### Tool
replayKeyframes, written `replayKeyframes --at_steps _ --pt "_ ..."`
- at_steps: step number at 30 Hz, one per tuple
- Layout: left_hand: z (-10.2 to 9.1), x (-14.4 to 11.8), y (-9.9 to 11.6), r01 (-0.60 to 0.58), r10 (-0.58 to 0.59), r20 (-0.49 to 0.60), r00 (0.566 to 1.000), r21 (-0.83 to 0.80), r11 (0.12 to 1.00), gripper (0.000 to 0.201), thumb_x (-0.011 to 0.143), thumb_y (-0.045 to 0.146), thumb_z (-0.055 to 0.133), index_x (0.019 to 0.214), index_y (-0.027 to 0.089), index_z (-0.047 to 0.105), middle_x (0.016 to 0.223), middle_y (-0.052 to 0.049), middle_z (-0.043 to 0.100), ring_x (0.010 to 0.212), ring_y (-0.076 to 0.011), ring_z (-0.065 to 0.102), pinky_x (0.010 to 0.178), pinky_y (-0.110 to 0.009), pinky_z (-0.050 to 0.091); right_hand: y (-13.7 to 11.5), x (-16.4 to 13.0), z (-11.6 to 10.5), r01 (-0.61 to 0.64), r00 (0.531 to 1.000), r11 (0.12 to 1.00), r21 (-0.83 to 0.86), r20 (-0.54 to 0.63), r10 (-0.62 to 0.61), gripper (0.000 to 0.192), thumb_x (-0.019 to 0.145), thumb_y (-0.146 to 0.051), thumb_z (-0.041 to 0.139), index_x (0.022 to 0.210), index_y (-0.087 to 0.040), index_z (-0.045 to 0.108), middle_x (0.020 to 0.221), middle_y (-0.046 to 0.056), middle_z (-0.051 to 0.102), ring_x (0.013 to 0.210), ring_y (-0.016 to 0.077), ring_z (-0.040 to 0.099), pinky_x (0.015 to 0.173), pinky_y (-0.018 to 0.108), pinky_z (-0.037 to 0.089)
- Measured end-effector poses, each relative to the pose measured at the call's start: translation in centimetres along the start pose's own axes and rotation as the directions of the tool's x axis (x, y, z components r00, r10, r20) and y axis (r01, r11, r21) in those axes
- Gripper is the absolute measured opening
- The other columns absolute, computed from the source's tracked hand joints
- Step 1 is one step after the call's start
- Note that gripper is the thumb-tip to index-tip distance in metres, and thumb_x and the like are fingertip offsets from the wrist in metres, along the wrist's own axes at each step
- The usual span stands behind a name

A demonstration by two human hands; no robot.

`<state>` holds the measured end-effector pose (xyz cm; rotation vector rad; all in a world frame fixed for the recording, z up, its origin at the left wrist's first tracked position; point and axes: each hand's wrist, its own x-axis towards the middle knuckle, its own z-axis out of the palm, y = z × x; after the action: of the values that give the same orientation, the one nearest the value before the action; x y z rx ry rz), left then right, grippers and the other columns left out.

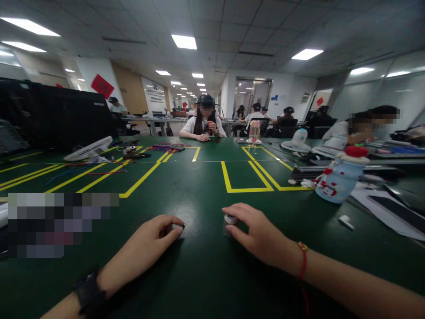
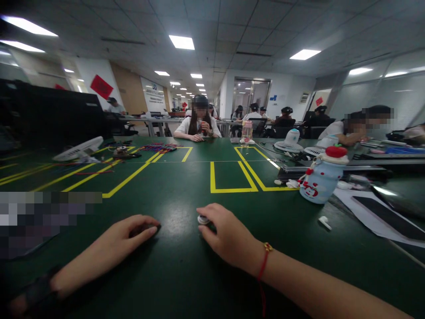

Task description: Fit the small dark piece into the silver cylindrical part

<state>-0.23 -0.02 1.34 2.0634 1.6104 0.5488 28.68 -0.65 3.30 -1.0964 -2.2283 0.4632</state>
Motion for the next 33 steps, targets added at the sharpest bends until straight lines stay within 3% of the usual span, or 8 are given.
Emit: replayKeyframes --at_steps 5,9,12,16,21,25,30,33 --pt "0.9 0.9 4.4 -0.163 0.161 -0.117 0.98 -0.013 0.986 0.032 0.09 0.046 0.048 0.106 0.028 0.068 0.102 -0.004 0.067 0.088 -0.022 0.062 0.077 -0.034 0.049 1.4 -0.3 2.2 -0.154 0.983 0.949 0.274 -0.055 0.175 0.061 0.074 -0.028 0.07 0.128 -0.021 0.04 0.113 0.006 0.061 0.098 0.0149 0.061 0.088 0.032 0.051" --pt "2.6 2.3 9.3 -0.343 0.33 -0.187 0.925 -0.045 0.938 0.022 0.089 0.036 0.054 0.1 0.028 0.071 0.099 -0.003 0.063 0.089 -0.0196 0.059 0.079 -0.033 0.047 1.9 -0.5 2.3 -0.171 0.98 0.904 0.391 -0.024 0.196 0.046 0.074 -0.023 0.07 0.113 -0.02 0.045 0.107 0.004 0.061 0.091 0.0127 0.062 0.082 0.029 0.053" --pt "3.1 3.1 10.7 -0.377 0.348 -0.278 0.895 -0.058 0.924 0.014 0.086 0.027 0.06 0.083 0.026 0.074 0.097 -0.003 0.06 0.094 -0.0204 0.056 0.083 -0.034 0.045 1.5 -0.4 2.0 -0.172 0.982 0.904 0.392 -0.003 0.189 0.044 0.075 -0.022 0.069 0.113 -0.02 0.046 0.106 0.003 0.061 0.089 0.0118 0.062 0.08 0.028 0.052" --pt "3.0 3.3 9.2 -0.343 0.295 -0.336 0.894 -0.092 0.935 0.014 0.085 0.03 0.061 0.088 0.026 0.075 0.097 -0.004 0.058 0.096 -0.022 0.054 0.087 -0.038 0.043 1.4 -0.6 1.5 -0.147 0.986 0.94 0.31 -0.026 0.163 0.043 0.075 -0.019 0.066 0.113 -0.021 0.047 0.106 0.003 0.062 0.088 0.0123 0.061 0.079 0.029 0.051" --pt "4.3 3.1 6.9 -0.265 0.263 -0.073 0.962 -0.024 0.964 0.016 0.083 0.04 0.063 0.089 0.033 0.077 0.101 -0.004 0.061 0.098 -0.0263 0.052 0.086 -0.043 0.041 1.5 -1.0 1.7 -0.103 0.99 0.959 0.264 -0.062 0.124 0.037 0.075 -0.017 0.062 0.11 -0.02 0.049 0.104 0.004 0.062 0.088 0.0134 0.061 0.078 0.029 0.052" --pt "4.9 3.1 6.6 -0.274 0.274 -0.024 0.962 -0.042 0.961 0.021 0.082 0.04 0.064 0.098 0.033 0.075 0.098 -0.004 0.064 0.095 -0.0245 0.055 0.085 -0.039 0.043 1.9 -1.5 1.0 -0.164 0.975 0.95 0.265 -0.101 0.196 0.039 0.079 -0.025 0.062 0.114 -0.023 0.046 0.109 0.003 0.061 0.097 0.0159 0.062 0.086 0.03 0.053" --pt "1.6 2.3 4.8 -0.182 0.174 -0.08 0.981 -0.104 0.978 0.038 0.088 0.047 0.051 0.119 0.03 0.065 0.111 -0.005 0.062 0.092 -0.0224 0.059 0.079 -0.034 0.047 5.6 -4.5 -4.2 -0.298 0.919 0.943 0.149 -0.222 0.325 0.043 0.083 -0.039 0.057 0.123 -0.027 0.043 0.121 0.007 0.057 0.104 0.0216 0.061 0.091 0.036 0.051" --pt "-0.7 1.4 1.8 -0.07 0.059 -0.106 0.993 -0.105 0.992 0.041 0.088 0.053 0.049 0.117 0.03 0.066 0.113 -0.004 0.062 0.088 -0.0222 0.062 0.074 -0.033 0.048 9.9 -8.3 -8.3 -0.482 0.812 0.874 -0.064 -0.407 0.418 0.051 0.077 -0.046 0.06 0.12 -0.022 0.049 0.113 0.009 0.061 0.096 0.0252 0.063 0.083 0.041 0.053"
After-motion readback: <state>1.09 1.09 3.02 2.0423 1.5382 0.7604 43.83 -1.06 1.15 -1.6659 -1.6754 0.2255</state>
